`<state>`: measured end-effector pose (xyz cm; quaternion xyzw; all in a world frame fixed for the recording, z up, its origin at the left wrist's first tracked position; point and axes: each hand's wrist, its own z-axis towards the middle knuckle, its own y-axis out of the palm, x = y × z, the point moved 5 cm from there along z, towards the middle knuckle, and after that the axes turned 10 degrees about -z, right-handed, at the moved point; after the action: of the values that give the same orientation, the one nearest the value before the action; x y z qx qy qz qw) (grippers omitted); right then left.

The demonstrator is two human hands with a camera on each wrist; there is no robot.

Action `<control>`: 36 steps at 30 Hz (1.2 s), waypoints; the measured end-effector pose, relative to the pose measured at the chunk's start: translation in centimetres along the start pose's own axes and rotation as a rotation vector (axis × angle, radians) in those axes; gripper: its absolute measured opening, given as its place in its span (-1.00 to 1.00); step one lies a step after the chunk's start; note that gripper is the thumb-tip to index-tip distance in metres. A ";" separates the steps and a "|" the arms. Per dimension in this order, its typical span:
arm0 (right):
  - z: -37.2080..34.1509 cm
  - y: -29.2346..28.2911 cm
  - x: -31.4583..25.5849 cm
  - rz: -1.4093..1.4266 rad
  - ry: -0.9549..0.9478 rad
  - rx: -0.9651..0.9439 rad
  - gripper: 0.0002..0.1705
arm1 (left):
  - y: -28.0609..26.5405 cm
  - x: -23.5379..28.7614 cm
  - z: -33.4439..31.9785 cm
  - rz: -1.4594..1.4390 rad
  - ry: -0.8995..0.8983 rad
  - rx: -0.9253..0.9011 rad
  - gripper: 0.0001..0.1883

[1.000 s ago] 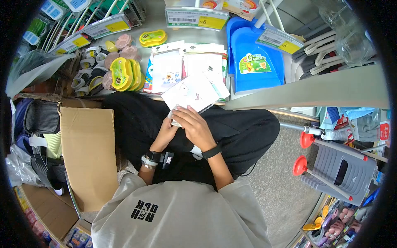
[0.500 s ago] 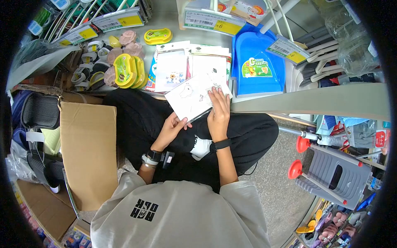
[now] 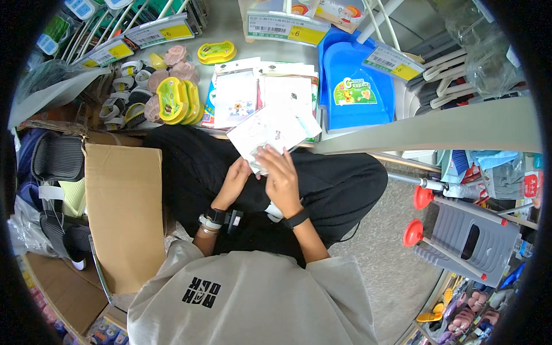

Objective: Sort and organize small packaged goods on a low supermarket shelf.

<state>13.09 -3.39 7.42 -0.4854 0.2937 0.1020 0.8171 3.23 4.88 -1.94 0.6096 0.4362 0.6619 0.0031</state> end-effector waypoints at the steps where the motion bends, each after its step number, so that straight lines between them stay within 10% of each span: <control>1: 0.5 -0.6 0.5 0.001 0.021 0.035 -0.47 | -0.2 -0.2 0.0 -0.058 0.004 0.020 -0.55; 10: 1.1 -1.0 1.9 -0.115 0.100 0.117 -0.34 | 0.3 0.3 0.0 0.042 -0.100 -0.065 -0.38; 20: -2.6 0.8 -1.8 0.095 -0.013 -0.084 -0.53 | -2.5 -2.4 -0.7 -0.047 -0.166 0.177 -0.48; 36: 2.6 -1.6 3.1 -0.072 0.126 0.164 -0.54 | 1.0 0.7 0.1 0.097 -0.044 -0.001 -0.69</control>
<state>17.27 -2.29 7.72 -0.4324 0.3344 0.0175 0.8372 3.68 4.68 -0.84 0.6444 0.4055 0.6480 -0.0190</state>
